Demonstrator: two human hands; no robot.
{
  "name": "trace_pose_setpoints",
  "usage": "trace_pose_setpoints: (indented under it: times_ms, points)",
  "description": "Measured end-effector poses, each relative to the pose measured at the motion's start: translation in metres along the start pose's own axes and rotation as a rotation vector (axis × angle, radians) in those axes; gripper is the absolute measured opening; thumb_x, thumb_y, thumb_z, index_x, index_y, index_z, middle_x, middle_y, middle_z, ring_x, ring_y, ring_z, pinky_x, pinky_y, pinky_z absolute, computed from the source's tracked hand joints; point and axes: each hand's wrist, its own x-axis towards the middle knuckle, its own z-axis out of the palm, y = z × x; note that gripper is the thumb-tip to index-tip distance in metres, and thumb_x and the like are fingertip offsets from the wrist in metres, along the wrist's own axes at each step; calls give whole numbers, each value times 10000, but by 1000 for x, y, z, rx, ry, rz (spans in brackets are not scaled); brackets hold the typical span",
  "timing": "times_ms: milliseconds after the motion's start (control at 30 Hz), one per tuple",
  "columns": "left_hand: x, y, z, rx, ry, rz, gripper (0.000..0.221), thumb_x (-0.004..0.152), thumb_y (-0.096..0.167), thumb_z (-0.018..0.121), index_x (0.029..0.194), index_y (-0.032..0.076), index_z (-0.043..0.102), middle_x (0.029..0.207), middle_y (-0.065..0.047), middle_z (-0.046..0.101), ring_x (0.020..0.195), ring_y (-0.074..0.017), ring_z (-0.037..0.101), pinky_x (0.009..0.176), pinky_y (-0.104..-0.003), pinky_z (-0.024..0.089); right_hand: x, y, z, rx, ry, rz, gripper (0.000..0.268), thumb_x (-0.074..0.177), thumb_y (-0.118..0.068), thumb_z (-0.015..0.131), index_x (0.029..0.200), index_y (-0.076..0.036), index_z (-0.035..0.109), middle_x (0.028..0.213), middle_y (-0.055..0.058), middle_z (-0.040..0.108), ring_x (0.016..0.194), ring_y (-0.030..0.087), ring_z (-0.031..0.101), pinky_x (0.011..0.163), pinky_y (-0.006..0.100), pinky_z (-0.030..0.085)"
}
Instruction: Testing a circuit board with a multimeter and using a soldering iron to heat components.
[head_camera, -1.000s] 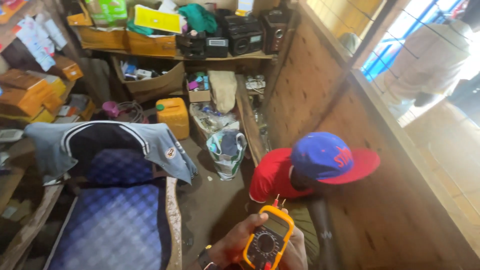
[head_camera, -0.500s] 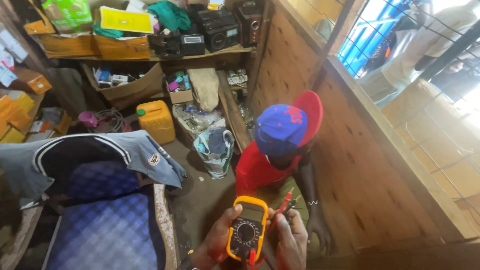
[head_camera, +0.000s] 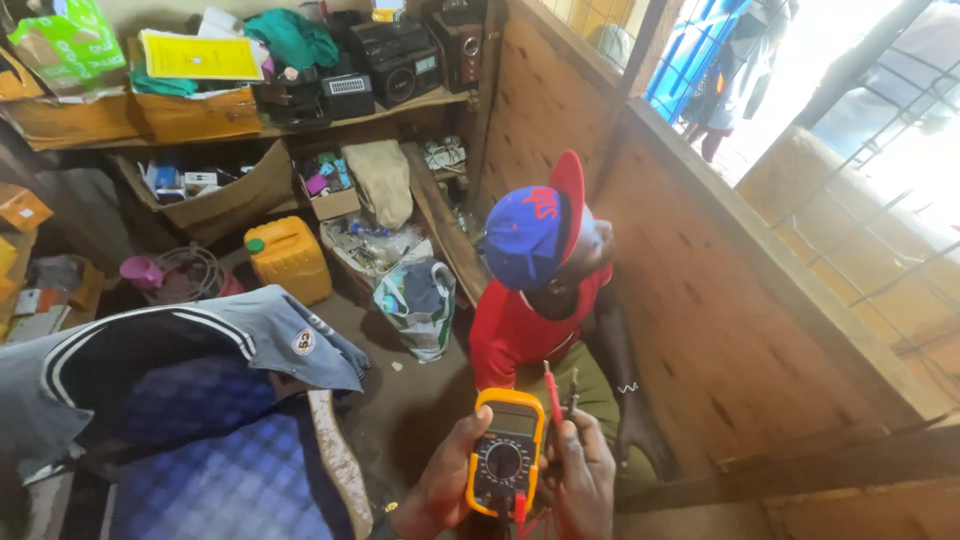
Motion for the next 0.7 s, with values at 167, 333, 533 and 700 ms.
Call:
trace_pose_setpoints:
  times_ms: [167,333,533,700]
  points:
    - [-14,19,-38,-43,-92,-54,753,974,603,508,1256,-70,696,1020,-312,753,838,-348,748,716,-423,611,-2,38,26,258,-188,87,489,993,-244,645,1447,-107,523,612,103,553,504,147,535,484,301,448]
    - [-33,44,-49,9,1,13,736,963,503,546,1361,-99,691,1117,-301,782,841,-369,772,731,-460,637,-15,47,58,387,-229,135,314,970,-17,676,1192,-64,459,984,185,613,489,162,510,418,306,447]
    - [-33,50,-49,2,-26,-91,593,1008,447,572,1230,-91,684,955,-305,765,796,-379,765,717,-461,628,-29,17,55,-46,-222,185,725,923,-66,692,1586,-153,411,536,82,506,413,139,437,379,311,356]
    - [-27,38,-27,160,-153,-112,629,1018,406,532,1256,-148,712,1085,-302,790,894,-344,778,786,-459,640,-49,2,27,-131,-198,180,767,926,-118,673,1632,-191,384,632,12,522,527,94,479,464,290,393]
